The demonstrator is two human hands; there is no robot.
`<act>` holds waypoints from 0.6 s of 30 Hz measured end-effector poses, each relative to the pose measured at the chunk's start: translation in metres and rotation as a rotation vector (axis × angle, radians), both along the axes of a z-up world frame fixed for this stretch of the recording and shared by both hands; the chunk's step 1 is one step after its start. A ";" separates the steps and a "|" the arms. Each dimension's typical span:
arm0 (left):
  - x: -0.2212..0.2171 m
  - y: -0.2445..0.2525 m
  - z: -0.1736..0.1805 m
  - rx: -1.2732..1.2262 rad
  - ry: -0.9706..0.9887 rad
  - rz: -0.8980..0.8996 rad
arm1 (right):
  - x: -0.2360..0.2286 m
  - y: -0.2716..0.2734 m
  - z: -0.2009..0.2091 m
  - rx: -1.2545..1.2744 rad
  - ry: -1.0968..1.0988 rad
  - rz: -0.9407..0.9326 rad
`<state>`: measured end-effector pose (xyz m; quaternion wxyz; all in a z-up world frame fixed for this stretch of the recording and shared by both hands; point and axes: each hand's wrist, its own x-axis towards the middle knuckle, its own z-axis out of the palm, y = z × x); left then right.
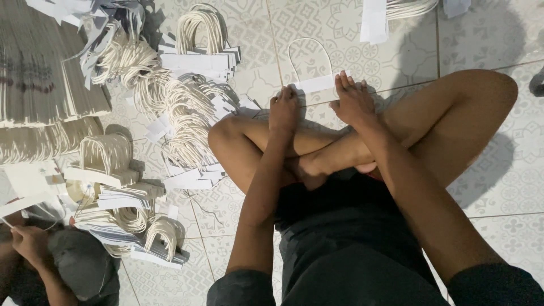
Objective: Attaching paper handles to reinforcement strips for paper bags
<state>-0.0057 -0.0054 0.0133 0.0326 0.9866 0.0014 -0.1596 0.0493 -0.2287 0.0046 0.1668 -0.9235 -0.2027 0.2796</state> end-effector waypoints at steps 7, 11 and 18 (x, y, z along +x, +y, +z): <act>0.001 -0.006 0.017 0.008 -0.049 -0.048 | 0.001 0.000 -0.010 -0.010 -0.030 0.015; 0.003 -0.007 0.022 0.009 -0.059 -0.083 | 0.000 -0.003 -0.021 0.037 -0.055 0.018; 0.009 -0.028 0.010 -0.152 -0.247 -0.054 | -0.001 -0.004 -0.030 0.031 -0.064 0.026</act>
